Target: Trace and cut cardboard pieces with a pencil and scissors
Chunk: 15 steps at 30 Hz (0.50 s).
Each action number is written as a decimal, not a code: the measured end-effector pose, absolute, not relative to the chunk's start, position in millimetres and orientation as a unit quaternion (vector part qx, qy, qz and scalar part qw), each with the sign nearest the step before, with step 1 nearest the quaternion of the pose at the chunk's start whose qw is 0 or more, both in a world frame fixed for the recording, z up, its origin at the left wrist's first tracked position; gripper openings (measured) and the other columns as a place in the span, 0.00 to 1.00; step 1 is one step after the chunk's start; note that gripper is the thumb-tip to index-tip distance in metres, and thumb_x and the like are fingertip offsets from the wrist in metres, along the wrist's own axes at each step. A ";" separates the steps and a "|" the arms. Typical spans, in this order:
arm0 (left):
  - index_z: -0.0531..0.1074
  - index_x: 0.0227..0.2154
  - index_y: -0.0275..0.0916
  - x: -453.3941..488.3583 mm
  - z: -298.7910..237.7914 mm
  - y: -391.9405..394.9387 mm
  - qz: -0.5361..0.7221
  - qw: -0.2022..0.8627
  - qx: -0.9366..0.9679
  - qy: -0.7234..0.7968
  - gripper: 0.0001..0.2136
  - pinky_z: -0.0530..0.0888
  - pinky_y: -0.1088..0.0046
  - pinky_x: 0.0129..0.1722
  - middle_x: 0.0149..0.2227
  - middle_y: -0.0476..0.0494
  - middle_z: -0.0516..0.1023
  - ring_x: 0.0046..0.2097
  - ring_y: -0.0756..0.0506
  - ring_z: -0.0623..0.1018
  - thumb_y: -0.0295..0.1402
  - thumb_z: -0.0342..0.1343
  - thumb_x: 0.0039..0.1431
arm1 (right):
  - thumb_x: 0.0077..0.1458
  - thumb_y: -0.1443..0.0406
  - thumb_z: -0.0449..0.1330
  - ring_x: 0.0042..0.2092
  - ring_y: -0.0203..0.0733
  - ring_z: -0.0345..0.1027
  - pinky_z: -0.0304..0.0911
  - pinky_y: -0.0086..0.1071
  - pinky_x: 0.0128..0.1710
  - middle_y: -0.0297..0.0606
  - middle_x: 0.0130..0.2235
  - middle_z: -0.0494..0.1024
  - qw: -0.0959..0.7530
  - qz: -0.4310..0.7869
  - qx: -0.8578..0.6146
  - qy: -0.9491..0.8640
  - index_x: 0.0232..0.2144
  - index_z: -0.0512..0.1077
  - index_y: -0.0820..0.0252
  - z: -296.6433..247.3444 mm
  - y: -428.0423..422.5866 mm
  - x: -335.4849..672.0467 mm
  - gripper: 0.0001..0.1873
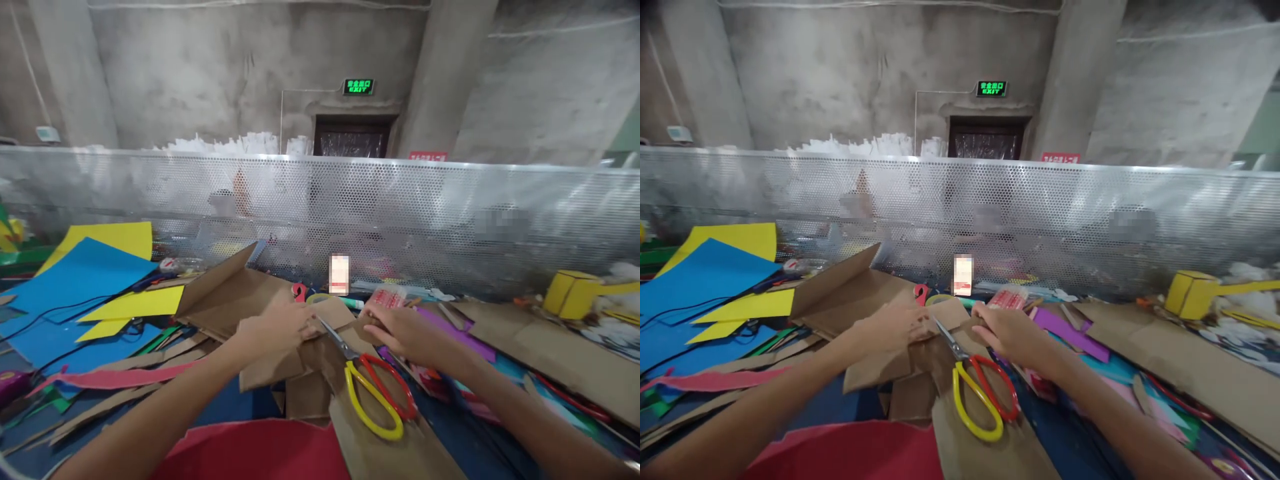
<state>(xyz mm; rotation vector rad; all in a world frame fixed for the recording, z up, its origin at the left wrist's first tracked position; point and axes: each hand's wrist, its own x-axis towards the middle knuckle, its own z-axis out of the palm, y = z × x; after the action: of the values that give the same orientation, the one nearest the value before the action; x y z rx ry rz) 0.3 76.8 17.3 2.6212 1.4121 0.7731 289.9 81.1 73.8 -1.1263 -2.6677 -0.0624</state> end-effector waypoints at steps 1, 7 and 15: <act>0.75 0.46 0.45 -8.8 18.5 78.5 0.231 0.013 0.845 0.482 0.14 0.68 0.63 0.42 0.42 0.37 0.80 0.43 0.36 0.78 0.41 0.50 0.63 | 0.63 0.64 0.52 0.35 0.44 0.72 0.54 0.31 0.34 0.41 0.37 0.79 0.126 -0.026 -0.391 -0.912 0.48 0.68 0.59 79.6 77.7 291.5 0.13; 0.75 0.43 0.42 -59.9 10.7 77.1 0.172 0.004 0.813 0.556 0.13 0.69 0.63 0.41 0.44 0.36 0.79 0.44 0.35 0.78 0.41 0.52 0.60 | 0.61 0.67 0.51 0.38 0.42 0.73 0.56 0.31 0.36 0.37 0.37 0.82 0.110 -0.016 -0.355 -0.928 0.36 0.78 0.55 91.4 66.6 302.0 0.14; 0.64 0.60 0.41 -74.3 -14.5 51.5 0.128 0.042 0.870 0.474 0.29 0.63 0.56 0.60 0.63 0.34 0.66 0.63 0.35 0.66 0.52 0.48 0.62 | 0.55 0.55 0.59 0.47 0.51 0.73 0.62 0.35 0.43 0.46 0.49 0.78 0.152 0.045 -0.445 -0.882 0.53 0.71 0.58 39.8 56.3 279.8 0.25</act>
<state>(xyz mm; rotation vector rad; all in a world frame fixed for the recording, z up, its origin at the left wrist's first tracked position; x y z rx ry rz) -74.3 51.5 -14.5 2.6622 1.4502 0.3931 279.8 56.3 39.8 -1.2755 -2.5297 0.1289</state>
